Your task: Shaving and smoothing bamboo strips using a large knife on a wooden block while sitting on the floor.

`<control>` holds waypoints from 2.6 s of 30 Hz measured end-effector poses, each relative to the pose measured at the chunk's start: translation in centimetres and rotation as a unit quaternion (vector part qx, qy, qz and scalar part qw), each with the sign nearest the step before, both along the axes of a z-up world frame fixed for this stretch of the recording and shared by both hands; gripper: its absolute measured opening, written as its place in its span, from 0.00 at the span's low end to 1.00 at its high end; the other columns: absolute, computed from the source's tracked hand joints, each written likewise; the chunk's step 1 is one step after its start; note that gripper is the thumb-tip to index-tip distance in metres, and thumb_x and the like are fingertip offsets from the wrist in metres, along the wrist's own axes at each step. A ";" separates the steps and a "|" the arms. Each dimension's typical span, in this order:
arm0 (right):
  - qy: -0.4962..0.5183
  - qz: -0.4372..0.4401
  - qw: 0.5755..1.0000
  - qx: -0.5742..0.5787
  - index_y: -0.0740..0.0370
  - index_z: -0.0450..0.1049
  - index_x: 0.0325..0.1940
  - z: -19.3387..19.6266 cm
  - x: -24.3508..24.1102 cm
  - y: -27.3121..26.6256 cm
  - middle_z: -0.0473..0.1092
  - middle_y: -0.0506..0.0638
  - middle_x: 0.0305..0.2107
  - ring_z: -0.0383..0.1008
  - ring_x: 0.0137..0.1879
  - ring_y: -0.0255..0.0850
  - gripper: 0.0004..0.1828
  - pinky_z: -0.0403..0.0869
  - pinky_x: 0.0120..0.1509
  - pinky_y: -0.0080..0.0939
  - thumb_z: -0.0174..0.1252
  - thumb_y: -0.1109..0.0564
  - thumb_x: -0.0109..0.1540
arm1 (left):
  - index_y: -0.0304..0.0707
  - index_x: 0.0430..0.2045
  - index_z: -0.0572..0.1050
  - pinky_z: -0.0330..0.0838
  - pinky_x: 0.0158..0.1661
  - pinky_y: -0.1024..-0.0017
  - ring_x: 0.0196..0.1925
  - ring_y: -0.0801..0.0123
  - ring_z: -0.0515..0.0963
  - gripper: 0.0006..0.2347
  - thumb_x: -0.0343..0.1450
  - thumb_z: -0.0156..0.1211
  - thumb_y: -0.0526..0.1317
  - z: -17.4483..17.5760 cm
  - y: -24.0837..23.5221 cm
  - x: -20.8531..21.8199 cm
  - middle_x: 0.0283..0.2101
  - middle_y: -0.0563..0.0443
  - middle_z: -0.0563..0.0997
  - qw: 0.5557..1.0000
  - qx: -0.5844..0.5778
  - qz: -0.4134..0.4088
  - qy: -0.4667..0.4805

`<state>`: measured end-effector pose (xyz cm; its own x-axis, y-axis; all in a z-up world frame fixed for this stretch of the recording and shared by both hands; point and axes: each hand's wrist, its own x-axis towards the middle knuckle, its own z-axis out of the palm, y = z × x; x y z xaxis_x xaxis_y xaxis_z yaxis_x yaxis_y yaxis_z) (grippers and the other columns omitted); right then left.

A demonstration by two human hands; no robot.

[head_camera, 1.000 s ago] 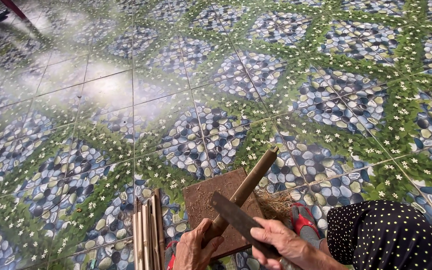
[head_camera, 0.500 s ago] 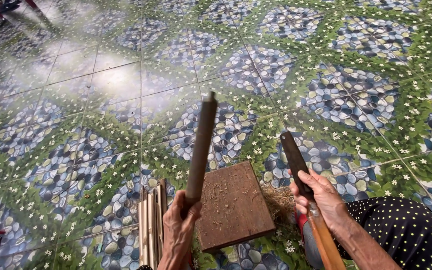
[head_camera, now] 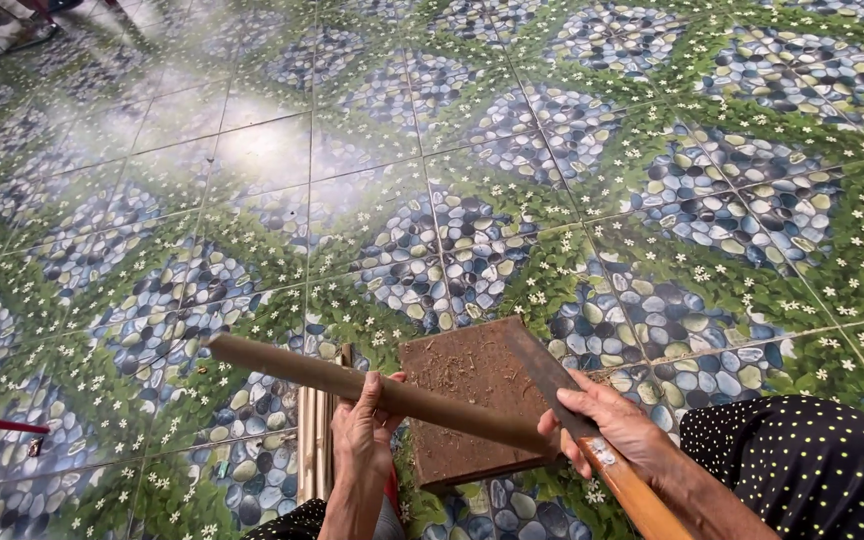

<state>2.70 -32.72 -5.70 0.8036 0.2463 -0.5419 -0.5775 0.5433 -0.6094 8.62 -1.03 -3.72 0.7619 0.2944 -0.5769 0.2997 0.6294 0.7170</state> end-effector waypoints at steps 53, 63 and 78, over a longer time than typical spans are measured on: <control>-0.254 0.158 0.823 -0.483 0.52 0.70 0.57 3.2 -1.0 6.6 0.78 0.41 0.21 0.73 0.20 0.33 0.15 0.75 0.30 0.34 0.45 0.49 0.70 | 0.32 0.46 0.70 0.82 0.51 0.40 0.54 0.43 0.80 0.16 0.65 0.64 0.30 2.7 -2.8 -2.8 0.51 0.39 0.76 0.983 -0.014 0.036 -0.180; -0.143 0.172 0.945 -0.240 0.68 0.67 0.65 4.2 1.6 3.4 0.81 0.60 0.27 0.72 0.16 0.38 0.19 0.70 0.13 0.32 0.49 0.59 0.70 | 0.36 0.43 0.68 0.83 0.49 0.39 0.56 0.39 0.79 0.15 0.65 0.64 0.32 3.5 -3.0 -2.9 0.53 0.38 0.72 0.982 -0.016 0.027 -0.186; -0.166 0.135 0.856 -0.471 0.59 0.60 0.52 4.4 1.9 3.0 0.81 0.53 0.26 0.71 0.14 0.36 0.09 0.73 0.13 0.34 0.40 0.54 0.72 | 0.34 0.42 0.70 0.85 0.46 0.43 0.53 0.43 0.81 0.14 0.65 0.65 0.32 4.3 -3.4 -3.5 0.49 0.38 0.73 0.975 0.005 0.052 -0.215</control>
<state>4.64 -29.70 -1.30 0.9344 0.0271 -0.3553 -0.3145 -0.4061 -0.8580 5.16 -4.41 0.57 0.8982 0.3879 -0.2068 -0.0961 0.6324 0.7687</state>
